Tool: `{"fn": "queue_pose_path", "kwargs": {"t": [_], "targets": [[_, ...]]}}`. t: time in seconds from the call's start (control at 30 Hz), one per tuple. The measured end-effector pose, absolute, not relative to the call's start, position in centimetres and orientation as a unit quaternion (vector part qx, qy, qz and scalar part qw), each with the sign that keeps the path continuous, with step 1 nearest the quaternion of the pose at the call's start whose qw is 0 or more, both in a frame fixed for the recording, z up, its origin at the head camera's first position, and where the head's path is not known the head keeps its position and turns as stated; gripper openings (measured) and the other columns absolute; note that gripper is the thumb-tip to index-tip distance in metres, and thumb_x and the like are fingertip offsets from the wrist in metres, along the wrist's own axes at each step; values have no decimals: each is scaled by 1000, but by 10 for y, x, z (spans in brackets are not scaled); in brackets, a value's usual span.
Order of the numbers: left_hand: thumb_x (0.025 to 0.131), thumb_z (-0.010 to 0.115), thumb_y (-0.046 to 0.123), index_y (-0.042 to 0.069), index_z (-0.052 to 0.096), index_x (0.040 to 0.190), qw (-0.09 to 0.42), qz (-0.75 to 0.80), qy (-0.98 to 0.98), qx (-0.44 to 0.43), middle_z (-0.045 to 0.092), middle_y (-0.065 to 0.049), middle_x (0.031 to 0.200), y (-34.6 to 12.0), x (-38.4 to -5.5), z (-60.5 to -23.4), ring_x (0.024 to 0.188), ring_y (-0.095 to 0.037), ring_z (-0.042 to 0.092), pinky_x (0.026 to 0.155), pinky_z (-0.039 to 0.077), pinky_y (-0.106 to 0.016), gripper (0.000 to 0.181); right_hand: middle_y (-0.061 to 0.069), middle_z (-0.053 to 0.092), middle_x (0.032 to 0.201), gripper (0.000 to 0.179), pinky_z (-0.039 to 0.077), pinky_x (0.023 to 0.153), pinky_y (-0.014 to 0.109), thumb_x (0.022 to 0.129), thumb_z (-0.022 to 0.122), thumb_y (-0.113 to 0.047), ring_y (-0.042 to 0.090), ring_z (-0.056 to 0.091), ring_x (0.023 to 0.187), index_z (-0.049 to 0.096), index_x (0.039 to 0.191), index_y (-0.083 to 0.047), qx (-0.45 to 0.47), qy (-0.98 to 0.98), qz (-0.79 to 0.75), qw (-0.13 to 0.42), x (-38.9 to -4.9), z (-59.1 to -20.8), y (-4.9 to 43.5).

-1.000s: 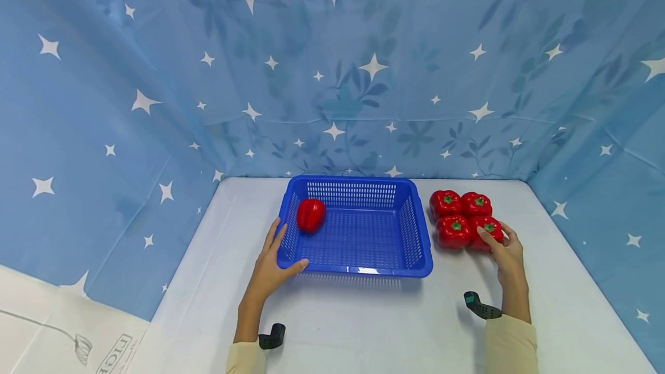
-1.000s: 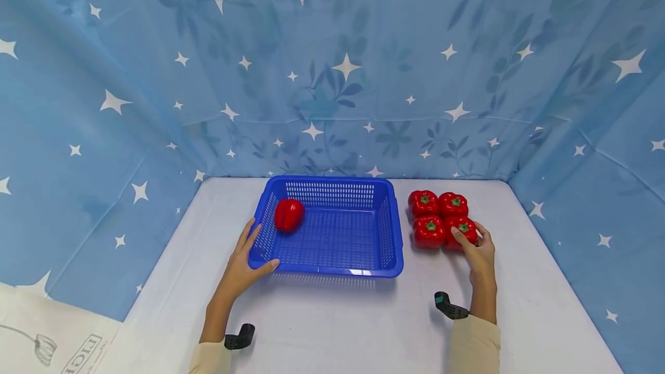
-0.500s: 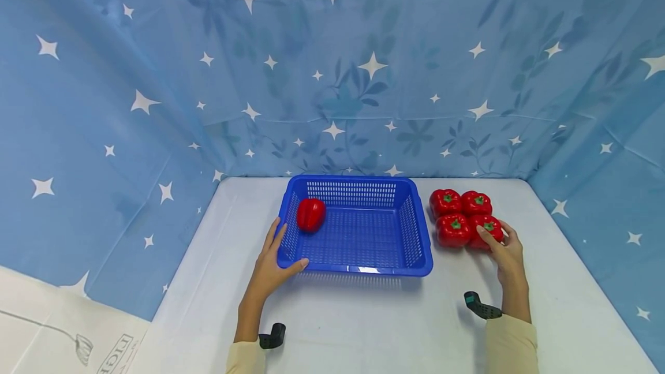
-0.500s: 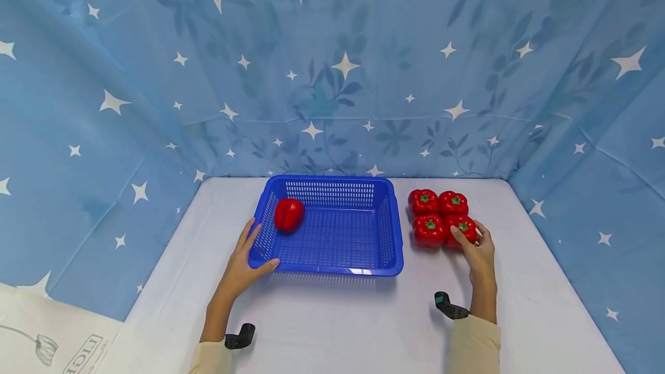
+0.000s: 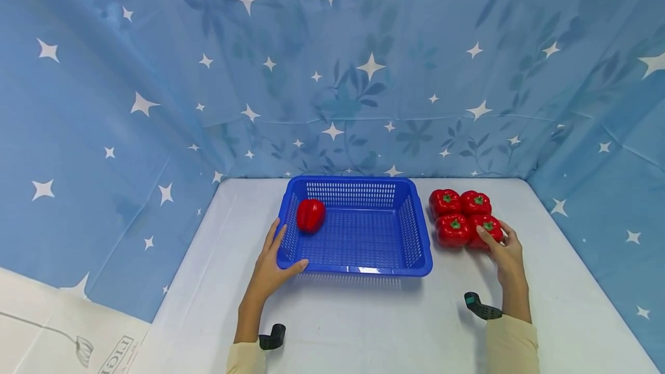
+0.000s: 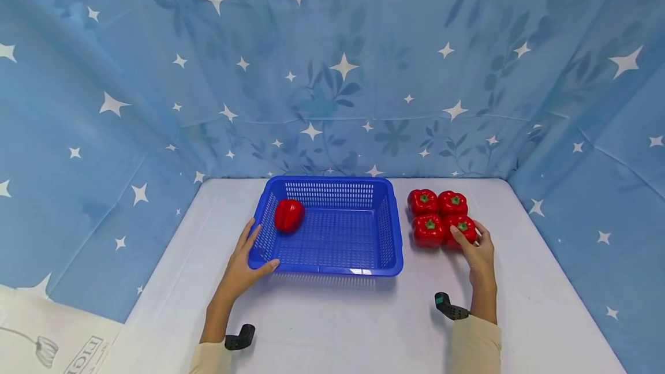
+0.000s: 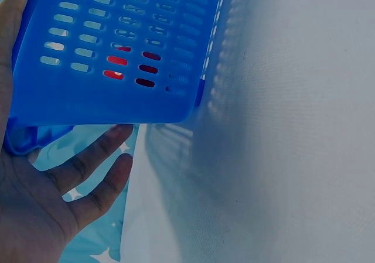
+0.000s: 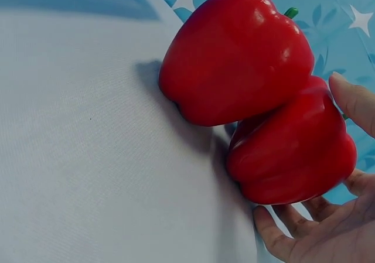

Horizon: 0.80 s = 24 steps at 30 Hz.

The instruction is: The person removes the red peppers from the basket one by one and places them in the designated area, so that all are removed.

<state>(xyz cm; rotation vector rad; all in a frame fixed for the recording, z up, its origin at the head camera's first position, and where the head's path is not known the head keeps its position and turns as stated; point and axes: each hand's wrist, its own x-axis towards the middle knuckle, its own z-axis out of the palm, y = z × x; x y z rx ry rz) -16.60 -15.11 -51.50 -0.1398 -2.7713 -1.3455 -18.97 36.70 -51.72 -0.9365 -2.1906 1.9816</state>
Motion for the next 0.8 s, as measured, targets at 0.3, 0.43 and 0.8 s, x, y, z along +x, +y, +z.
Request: {"fn": "queue_pose_path", "kwargs": {"t": [0.3, 0.43, 0.8], "targets": [[75, 76, 57, 25, 24, 156, 29, -429, -902, -43, 5, 7, 166, -151, -166, -515, 150, -39, 19, 106, 33, -64, 101, 11, 9, 165, 97, 28, 114, 47, 80, 73, -56, 35, 23, 148, 16, 156, -35, -305, -699, 646, 32, -200, -545, 386], [75, 76, 56, 24, 25, 156, 35, -430, -901, -44, 6, 5, 166, -151, -166, -516, 149, -40, 20, 105, 34, -65, 101, 10, 7, 165, 97, 29, 111, 47, 79, 75, -55, 36, 21, 149, 17, 155, -38, -298, -688, 661, 34, -206, -556, 396], [75, 76, 56, 25, 24, 156, 34, -431, -901, -46, 6, 6, 166, -151, -166, -515, 150, -39, 19, 105, 35, -64, 102, 8, 6, 166, 92, 30, 114, 48, 84, 69, -53, 34, 20, 150, 14, 156, -36, -316, -680, 661, 30, -187, -517, 377]]}}
